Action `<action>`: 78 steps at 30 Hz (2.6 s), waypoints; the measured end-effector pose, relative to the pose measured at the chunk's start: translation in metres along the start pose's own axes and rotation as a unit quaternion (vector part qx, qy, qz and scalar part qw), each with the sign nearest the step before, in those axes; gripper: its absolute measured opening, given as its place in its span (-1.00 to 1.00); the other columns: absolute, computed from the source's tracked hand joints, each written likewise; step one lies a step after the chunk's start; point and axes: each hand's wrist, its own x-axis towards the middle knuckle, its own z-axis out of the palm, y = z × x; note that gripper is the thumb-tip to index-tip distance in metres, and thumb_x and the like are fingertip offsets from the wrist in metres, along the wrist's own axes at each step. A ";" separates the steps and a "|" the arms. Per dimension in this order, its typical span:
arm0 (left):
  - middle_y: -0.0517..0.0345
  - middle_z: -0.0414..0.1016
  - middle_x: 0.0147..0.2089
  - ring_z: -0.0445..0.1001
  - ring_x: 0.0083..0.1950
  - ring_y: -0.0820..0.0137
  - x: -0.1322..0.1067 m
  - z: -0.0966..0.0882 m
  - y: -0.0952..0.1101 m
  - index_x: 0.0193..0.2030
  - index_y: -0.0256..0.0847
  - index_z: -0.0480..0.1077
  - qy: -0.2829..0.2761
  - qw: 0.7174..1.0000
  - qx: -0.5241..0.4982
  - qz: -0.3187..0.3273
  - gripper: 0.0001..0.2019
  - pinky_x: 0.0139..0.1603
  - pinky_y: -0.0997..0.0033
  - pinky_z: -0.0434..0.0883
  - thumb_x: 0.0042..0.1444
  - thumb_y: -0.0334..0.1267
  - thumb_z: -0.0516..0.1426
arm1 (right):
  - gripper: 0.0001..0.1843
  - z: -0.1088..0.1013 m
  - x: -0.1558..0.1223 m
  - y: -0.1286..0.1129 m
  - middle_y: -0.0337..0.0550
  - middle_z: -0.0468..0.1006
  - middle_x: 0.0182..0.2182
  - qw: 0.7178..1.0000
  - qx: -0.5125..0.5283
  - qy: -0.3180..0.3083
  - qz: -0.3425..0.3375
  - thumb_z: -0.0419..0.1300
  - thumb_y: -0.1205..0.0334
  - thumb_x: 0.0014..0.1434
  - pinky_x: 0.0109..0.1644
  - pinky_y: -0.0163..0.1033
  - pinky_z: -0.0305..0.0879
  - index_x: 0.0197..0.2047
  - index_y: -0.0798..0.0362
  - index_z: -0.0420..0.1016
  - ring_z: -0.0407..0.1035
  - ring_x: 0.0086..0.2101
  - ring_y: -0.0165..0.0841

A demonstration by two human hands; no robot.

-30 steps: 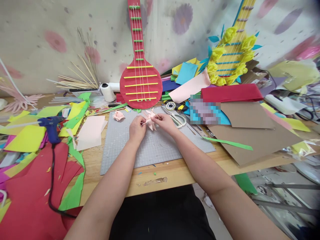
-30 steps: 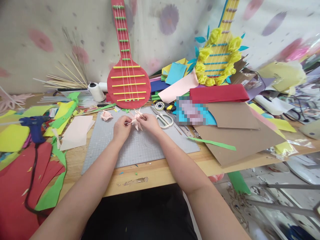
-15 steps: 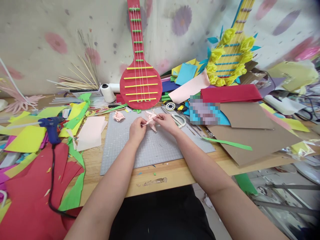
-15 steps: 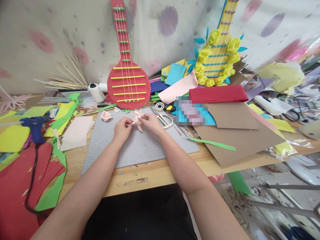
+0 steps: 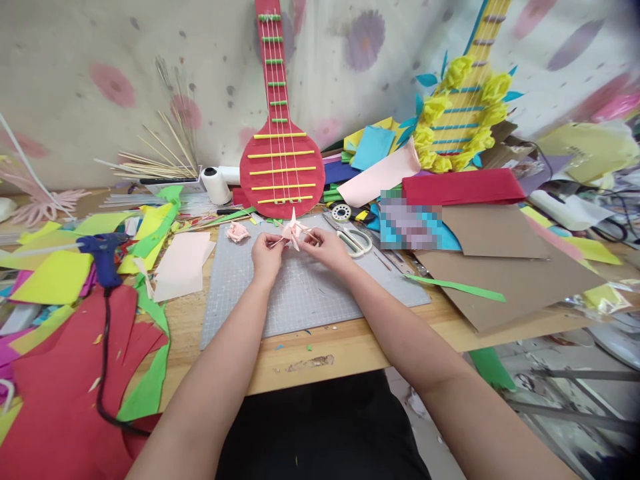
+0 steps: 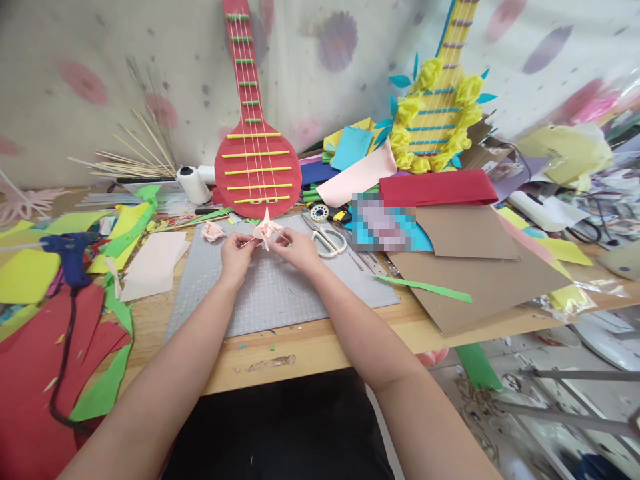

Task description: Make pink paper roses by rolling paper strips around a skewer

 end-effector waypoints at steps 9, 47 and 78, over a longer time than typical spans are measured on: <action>0.21 0.39 -0.35 0.33 -0.35 0.49 -0.008 -0.010 0.016 -0.42 -0.19 0.27 -0.063 0.971 0.166 0.159 -0.84 -0.40 0.50 0.28 -0.18 -0.49 0.07 | -0.73 -0.012 0.002 0.005 -0.21 0.48 -0.38 0.981 -0.179 0.055 -0.058 0.08 0.03 0.09 -0.38 -0.34 0.01 -0.40 0.02 0.48 0.30 -0.37 -0.42; 0.22 0.42 -0.30 0.31 -0.39 0.53 -0.006 -0.022 0.023 0.08 -0.13 0.14 -0.239 0.904 0.266 0.234 -0.48 -0.28 0.50 0.28 -0.08 -0.47 0.06 | -0.82 -0.018 0.002 0.013 -0.19 0.48 -0.29 0.965 -0.244 -0.002 -0.098 0.07 0.17 0.10 -0.32 -0.31 0.05 -0.32 0.00 0.48 0.33 -0.28 -0.39; 0.23 0.42 -0.33 0.30 -0.37 0.47 -0.010 -0.022 0.023 0.11 -0.13 0.13 -0.245 0.887 0.315 0.234 -0.40 -0.28 0.45 0.28 -0.16 -0.49 0.06 | -0.84 -0.017 0.003 0.014 -0.20 0.48 -0.31 0.962 -0.251 -0.001 -0.105 0.08 0.18 0.10 -0.37 -0.32 -0.01 -0.34 0.01 0.47 0.33 -0.32 -0.39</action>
